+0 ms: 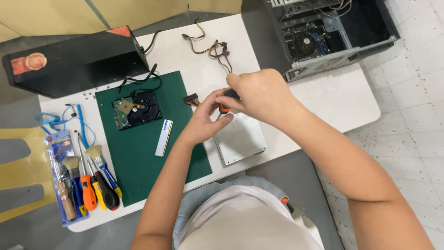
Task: Securing screws on a computer power supply unit using a manual screwdriver on a repair bench.
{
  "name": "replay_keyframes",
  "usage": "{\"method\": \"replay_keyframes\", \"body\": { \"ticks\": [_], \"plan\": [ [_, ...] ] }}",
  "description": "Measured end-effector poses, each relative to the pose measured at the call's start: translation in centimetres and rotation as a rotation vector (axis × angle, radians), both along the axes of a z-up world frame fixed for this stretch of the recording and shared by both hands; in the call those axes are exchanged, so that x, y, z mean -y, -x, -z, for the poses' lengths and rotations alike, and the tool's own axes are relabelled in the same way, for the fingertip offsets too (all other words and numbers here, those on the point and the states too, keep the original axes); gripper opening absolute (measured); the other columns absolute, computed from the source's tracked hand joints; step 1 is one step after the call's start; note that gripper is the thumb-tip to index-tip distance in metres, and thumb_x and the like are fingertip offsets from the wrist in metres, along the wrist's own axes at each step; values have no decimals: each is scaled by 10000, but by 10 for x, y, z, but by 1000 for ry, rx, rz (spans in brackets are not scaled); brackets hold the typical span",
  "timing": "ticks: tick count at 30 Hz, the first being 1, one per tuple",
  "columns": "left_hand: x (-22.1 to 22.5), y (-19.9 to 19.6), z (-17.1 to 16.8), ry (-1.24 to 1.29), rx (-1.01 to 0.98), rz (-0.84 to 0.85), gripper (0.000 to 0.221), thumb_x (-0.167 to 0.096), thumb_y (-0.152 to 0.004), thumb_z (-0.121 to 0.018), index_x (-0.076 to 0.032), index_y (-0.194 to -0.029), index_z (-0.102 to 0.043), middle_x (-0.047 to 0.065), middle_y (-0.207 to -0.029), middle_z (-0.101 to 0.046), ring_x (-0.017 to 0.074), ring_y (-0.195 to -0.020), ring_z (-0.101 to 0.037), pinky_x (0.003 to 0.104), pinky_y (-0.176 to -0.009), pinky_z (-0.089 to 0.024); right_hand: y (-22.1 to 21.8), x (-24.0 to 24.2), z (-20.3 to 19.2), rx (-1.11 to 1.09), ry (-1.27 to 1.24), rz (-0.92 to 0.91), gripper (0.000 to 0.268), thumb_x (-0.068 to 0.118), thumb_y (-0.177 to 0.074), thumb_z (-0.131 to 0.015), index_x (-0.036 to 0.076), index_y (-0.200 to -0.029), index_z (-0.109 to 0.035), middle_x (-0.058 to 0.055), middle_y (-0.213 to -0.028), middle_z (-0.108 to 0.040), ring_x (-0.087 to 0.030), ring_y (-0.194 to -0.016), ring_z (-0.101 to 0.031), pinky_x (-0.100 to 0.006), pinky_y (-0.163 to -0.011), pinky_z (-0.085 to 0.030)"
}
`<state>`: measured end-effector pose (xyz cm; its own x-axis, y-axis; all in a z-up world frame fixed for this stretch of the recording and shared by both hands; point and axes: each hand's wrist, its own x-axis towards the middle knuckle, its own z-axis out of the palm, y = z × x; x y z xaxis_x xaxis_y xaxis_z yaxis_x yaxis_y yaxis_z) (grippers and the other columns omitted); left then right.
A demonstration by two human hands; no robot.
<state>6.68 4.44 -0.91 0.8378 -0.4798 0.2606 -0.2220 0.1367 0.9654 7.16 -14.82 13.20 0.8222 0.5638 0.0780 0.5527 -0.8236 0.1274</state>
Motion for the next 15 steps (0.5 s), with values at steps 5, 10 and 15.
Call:
{"method": "replay_keyframes", "body": {
  "ticks": [5,10,15],
  "plan": [
    [21,2,21,45,-53,-225,558,1,-853,-890,-103,-1357,-674,0,-898,-682,83,-895,-614,314,-900,-570,9,-6,-2,190,2,20,491,627,-1021,-607,196,-793,-668,27,-523,-595,-193,-452,-642,-302,-512,-505],
    [7,-10,33,-19,64,-25,259,-47,-1010,-720,-88,-1260,-666,31,-1053,-700,121,-1044,-597,388,-1028,-518,27,-8,-41,-120,-59,-145,216,106,-933,-726,84,-1142,-675,-84,-992,-640,-293,-799,-762,-384,-622,-637],
    [1,-7,7,8,154,13,584,-217,-985,-759,-16,-1495,-557,195,-1554,-545,315,-1439,-511,504,-1199,-411,8,-3,-15,-19,-23,-84,304,374,-955,-747,87,-1040,-698,-33,-805,-654,-244,-622,-740,-366,-548,-596]
  ]
}}
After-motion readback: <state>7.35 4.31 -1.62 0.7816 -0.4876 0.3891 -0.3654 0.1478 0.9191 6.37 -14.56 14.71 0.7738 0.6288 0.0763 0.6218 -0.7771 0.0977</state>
